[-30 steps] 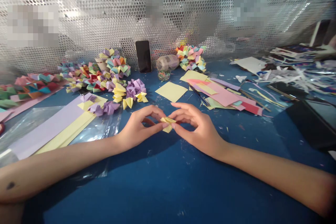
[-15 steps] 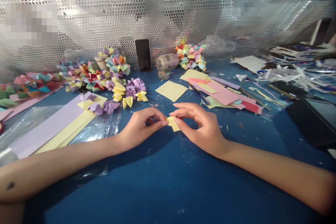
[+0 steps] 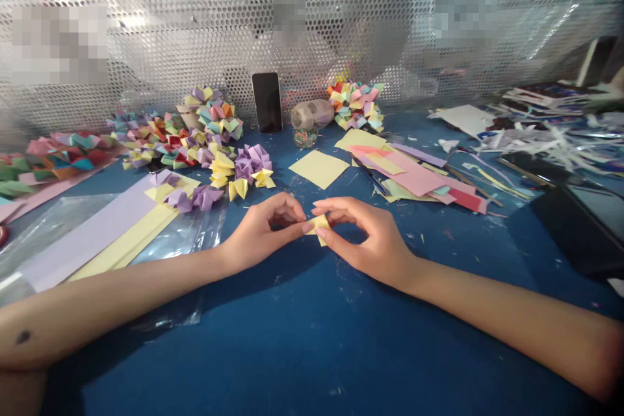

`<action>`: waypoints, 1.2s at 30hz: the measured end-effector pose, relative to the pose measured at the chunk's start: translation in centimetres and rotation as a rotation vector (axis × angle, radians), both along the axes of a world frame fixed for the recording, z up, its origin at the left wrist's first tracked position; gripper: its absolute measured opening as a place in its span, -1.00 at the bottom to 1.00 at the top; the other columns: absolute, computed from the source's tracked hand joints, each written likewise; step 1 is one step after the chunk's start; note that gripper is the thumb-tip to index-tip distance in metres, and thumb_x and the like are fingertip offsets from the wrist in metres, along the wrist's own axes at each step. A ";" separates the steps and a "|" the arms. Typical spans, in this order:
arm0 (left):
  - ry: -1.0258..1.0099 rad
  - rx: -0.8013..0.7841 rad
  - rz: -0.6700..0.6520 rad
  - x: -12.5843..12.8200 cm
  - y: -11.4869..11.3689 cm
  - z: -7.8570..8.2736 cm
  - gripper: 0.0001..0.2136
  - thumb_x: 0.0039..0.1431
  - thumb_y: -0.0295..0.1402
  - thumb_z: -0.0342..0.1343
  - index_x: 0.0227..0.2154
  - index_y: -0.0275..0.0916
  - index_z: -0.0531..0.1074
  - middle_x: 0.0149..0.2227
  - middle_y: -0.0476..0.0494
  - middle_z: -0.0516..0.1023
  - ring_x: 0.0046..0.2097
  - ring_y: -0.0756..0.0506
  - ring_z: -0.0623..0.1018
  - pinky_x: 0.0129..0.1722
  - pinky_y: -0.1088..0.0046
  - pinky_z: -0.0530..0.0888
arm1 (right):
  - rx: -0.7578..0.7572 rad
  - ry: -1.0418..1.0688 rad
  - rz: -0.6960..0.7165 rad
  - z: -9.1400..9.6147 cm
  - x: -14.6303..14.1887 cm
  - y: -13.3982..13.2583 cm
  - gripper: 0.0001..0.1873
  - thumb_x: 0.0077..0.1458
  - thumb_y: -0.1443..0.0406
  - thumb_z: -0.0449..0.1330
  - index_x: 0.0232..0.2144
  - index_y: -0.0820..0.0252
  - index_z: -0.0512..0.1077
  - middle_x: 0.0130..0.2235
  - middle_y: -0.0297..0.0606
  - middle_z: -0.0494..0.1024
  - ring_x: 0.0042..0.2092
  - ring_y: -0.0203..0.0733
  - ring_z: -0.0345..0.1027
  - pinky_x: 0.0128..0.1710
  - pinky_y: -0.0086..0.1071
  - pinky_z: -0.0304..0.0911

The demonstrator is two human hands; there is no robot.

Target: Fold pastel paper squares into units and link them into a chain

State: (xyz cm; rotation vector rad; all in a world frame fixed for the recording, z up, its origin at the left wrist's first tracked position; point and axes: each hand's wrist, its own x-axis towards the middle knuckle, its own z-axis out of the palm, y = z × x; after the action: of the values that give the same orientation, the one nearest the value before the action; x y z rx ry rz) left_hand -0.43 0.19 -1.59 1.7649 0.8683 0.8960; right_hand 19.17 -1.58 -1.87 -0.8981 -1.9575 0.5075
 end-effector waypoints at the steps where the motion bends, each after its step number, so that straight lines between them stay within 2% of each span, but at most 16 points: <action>1: -0.014 0.002 -0.001 0.0 0.0 0.0 -0.81 0.10 -0.29 0.14 -0.38 -0.29 0.29 -0.40 -0.05 0.46 -0.35 0.03 0.46 -0.35 0.53 0.39 | -0.006 -0.013 0.006 0.0 0.0 0.0 -0.67 0.03 0.35 0.19 -0.09 0.15 0.37 -0.20 -0.27 0.54 -0.28 -0.29 0.46 -0.19 -0.37 0.39; 7: -0.065 -0.040 0.007 0.0 0.1 0.0 -0.82 0.08 -0.34 0.17 -0.36 -0.30 0.29 -0.42 -0.03 0.46 -0.38 0.08 0.46 -0.38 0.59 0.38 | -0.080 -0.042 0.032 0.3 0.0 0.4 -0.79 0.05 0.31 0.19 -0.21 0.19 0.45 -0.29 -0.28 0.51 -0.33 -0.31 0.42 -0.29 -0.40 0.37; 12: -0.090 -0.008 -0.048 -0.1 0.0 0.0 -0.76 0.01 -0.40 0.23 -0.26 -0.30 0.34 -0.28 -0.09 0.48 -0.26 0.01 0.51 -0.23 0.49 0.46 | -0.248 0.027 0.017 0.6 0.0 0.7 -0.83 0.09 0.22 0.16 -0.28 0.17 0.45 -0.31 -0.29 0.54 -0.30 -0.27 0.44 -0.31 -0.39 0.37; 14: -0.080 0.003 -0.038 -0.2 0.1 0.0 -0.80 0.03 -0.39 0.21 -0.27 -0.29 0.38 -0.26 -0.09 0.47 -0.25 0.01 0.51 -0.23 0.50 0.47 | -0.285 0.046 0.040 0.6 0.0 0.7 -0.83 0.09 0.21 0.16 -0.29 0.16 0.45 -0.31 -0.30 0.55 -0.29 -0.27 0.45 -0.30 -0.40 0.37; 17: -0.087 -0.022 -0.037 -0.2 0.2 -0.1 -0.84 0.07 -0.38 0.18 -0.27 -0.29 0.41 -0.27 -0.09 0.48 -0.24 0.01 0.50 -0.27 0.53 0.48 | -0.287 0.058 0.059 0.7 0.0 0.6 -0.84 0.09 0.21 0.17 -0.30 0.16 0.45 -0.31 -0.32 0.56 -0.28 -0.29 0.45 -0.29 -0.44 0.37; 21: -0.122 -0.069 -0.071 -0.2 0.2 0.0 -0.80 0.07 -0.42 0.17 -0.20 -0.28 0.42 -0.23 -0.11 0.50 -0.20 0.00 0.51 -0.22 0.51 0.48 | -0.334 0.135 0.062 0.5 0.1 0.7 -0.85 0.07 0.23 0.19 -0.29 0.16 0.44 -0.31 -0.32 0.55 -0.27 -0.30 0.46 -0.27 -0.46 0.38; 25: -0.124 -0.084 -0.038 -0.2 0.2 0.0 -0.83 0.08 -0.42 0.17 -0.23 -0.29 0.43 -0.25 -0.09 0.52 -0.22 0.02 0.52 -0.22 0.55 0.47 | -0.374 0.187 0.081 0.3 0.1 0.9 -0.85 0.06 0.24 0.20 -0.29 0.16 0.43 -0.31 -0.32 0.55 -0.27 -0.29 0.46 -0.27 -0.46 0.39; 31: -0.137 -0.097 -0.052 -0.3 0.1 0.0 -0.83 0.06 -0.39 0.19 -0.27 -0.29 0.41 -0.28 -0.07 0.51 -0.24 0.03 0.52 -0.24 0.56 0.46 | -0.394 0.190 0.116 0.5 0.1 0.9 -0.85 0.07 0.24 0.19 -0.30 0.17 0.44 -0.31 -0.30 0.56 -0.27 -0.27 0.47 -0.24 -0.41 0.40; 36: -0.143 -0.087 -0.009 -0.1 0.2 0.2 -0.84 0.14 -0.38 0.11 -0.22 -0.30 0.39 -0.27 -0.08 0.49 -0.23 0.04 0.50 -0.23 0.56 0.43 | -0.374 0.131 0.126 1.0 0.2 0.5 -0.85 0.03 0.26 0.21 -0.30 0.16 0.48 -0.29 -0.30 0.57 -0.26 -0.26 0.48 -0.24 -0.41 0.42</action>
State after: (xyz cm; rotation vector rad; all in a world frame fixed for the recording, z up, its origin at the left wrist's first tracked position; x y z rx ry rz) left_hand -0.54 0.40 -1.43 1.6086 0.7937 0.9519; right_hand 19.33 -1.09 -0.90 -0.9457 -1.8368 1.0050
